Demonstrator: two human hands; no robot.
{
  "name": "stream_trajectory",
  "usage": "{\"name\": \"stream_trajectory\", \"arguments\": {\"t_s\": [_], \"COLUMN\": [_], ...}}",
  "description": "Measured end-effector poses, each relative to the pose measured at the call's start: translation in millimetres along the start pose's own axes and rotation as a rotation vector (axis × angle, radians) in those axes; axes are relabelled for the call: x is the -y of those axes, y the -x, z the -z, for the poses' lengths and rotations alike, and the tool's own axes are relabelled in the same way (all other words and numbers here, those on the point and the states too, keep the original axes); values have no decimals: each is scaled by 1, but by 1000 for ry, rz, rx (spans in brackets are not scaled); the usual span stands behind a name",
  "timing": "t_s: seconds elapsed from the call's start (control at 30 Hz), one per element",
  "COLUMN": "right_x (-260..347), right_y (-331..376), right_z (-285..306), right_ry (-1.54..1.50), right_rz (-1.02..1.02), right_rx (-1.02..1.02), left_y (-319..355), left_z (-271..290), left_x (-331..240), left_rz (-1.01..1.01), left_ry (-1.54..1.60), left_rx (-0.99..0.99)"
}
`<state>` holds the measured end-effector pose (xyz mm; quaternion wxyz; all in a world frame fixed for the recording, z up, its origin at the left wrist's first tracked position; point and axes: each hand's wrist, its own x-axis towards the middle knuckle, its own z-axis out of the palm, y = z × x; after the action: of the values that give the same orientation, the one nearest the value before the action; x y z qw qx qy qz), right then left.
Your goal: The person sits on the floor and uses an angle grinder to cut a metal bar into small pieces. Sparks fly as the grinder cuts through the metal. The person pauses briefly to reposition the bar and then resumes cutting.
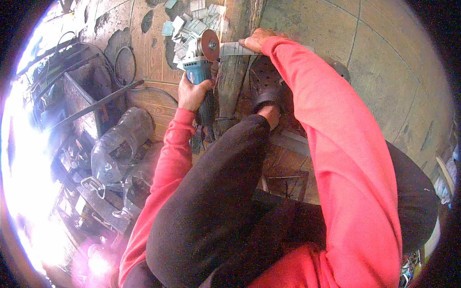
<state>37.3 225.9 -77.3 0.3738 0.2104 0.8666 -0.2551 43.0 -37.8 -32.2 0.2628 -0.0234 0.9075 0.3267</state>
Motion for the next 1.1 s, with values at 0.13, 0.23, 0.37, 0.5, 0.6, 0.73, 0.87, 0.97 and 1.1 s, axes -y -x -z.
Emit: {"name": "stream_trajectory", "arguments": {"t_s": [0.13, 0.23, 0.37, 0.5, 0.6, 0.73, 0.87, 0.97, 1.1], "right_x": [-1, 0, -1, -2, -2, -1, -3, -3, -5], "right_y": [3, 5, 6, 2, 1, 4, 3, -3, -5], "right_z": [3, 7, 8, 5, 4, 6, 5, 2, 1], "right_ry": [-27, -27, -38, -41, -62, -70, -64, -135, -98], "right_rz": [12, 41, 73, 37, 34, 19, 83, 40, 85], "right_rx": [13, 30, 33, 36, 44, 50, 40, 63, 55], "left_y": [7, 12, 14, 5, -12, -26, -24, -16, -4], "left_z": [0, 0, 2, 2, 0, 0, 1, 3, 3], "left_x": [2, 1, -1, -6, -13, -20, -21, -18, -12], "left_rz": [38, 23, 16, 37, 16, 28, 11, 0, -24], "left_ry": [18, 20, 80, 14, -72, -131, -117, -72, -13], "left_rx": [-7, -15, 4, -5, -19, 4, -3, 2, -19]}}
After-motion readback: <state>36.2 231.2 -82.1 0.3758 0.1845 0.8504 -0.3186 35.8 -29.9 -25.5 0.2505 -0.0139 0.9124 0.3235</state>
